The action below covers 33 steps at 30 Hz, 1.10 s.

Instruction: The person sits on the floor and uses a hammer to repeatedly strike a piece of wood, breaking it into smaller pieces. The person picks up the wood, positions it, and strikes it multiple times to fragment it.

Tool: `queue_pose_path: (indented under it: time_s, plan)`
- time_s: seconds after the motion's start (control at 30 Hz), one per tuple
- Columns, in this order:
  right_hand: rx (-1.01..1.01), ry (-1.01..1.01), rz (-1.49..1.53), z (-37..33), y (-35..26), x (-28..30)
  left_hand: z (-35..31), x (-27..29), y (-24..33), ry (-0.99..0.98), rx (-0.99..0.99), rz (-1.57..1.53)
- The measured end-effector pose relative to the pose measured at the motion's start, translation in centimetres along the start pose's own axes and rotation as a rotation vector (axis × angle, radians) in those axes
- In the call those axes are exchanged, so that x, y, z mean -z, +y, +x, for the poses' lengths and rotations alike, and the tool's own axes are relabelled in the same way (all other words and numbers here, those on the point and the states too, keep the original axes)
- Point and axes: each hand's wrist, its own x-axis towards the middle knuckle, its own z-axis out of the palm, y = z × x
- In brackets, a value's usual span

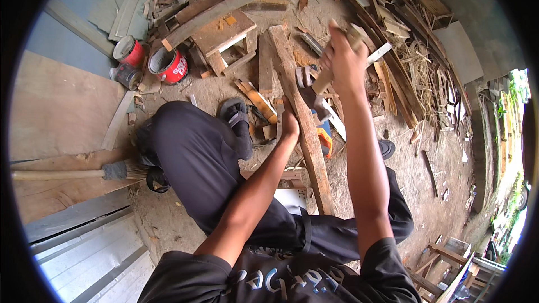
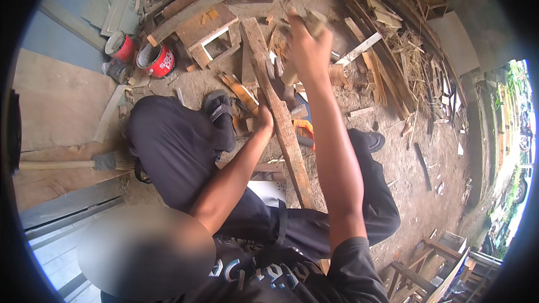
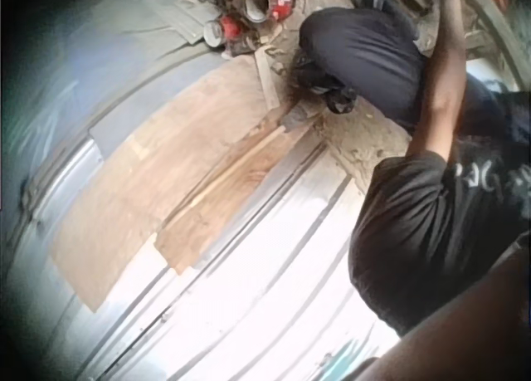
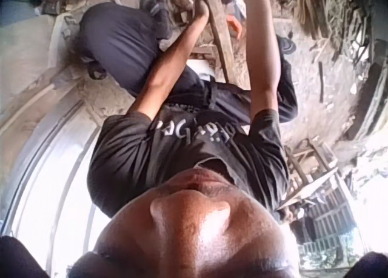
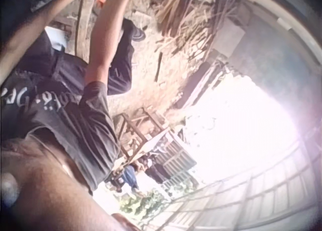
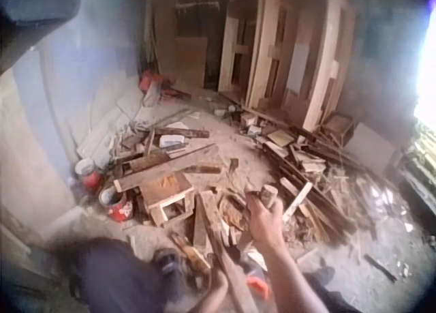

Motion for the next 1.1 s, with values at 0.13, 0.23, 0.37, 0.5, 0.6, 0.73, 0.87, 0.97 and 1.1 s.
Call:
queue_pose_path:
  time_s: [0.13, 0.23, 0.37, 0.5, 0.6, 0.73, 0.87, 0.97, 1.1]
  plan:
    - [0.011, -0.057, -0.255, 5.0, 0.5, -4.3, -2.2, -2.2, 1.7, -0.015, -0.092, -0.037]
    - [-0.033, -0.107, -0.460, 7.8, 0.6, -7.1, -2.6, -1.8, 1.6, -0.015, -0.097, 0.069]
    - [0.024, -0.114, -0.529, 10.0, 0.1, -8.8, -2.8, -2.1, 1.4, -0.026, -0.106, 0.111]
    - [0.117, -0.259, -0.430, 9.7, 0.4, -8.9, -2.7, -1.9, 2.2, 0.004, -0.120, 0.226]
    - [0.180, -0.361, -0.366, 7.9, 0.2, -9.0, -2.1, -1.0, 1.7, 0.014, -0.176, 0.256]
    - [0.187, -0.469, -0.528, 7.9, -0.2, -7.8, -2.9, -1.6, 2.3, 0.001, -0.164, 0.269]
    - [0.299, -0.541, -0.589, 6.6, -0.2, -7.5, -2.6, -1.2, 2.2, 0.009, -0.141, 0.205]
    - [0.340, -0.514, -0.446, 5.3, 0.4, -5.0, -1.9, -0.8, 1.4, 0.028, -0.136, 0.157]
    - [0.318, -0.296, 0.190, 0.2, 3.9, -0.7, 0.2, 0.4, -0.2, 0.116, -0.172, 0.202]
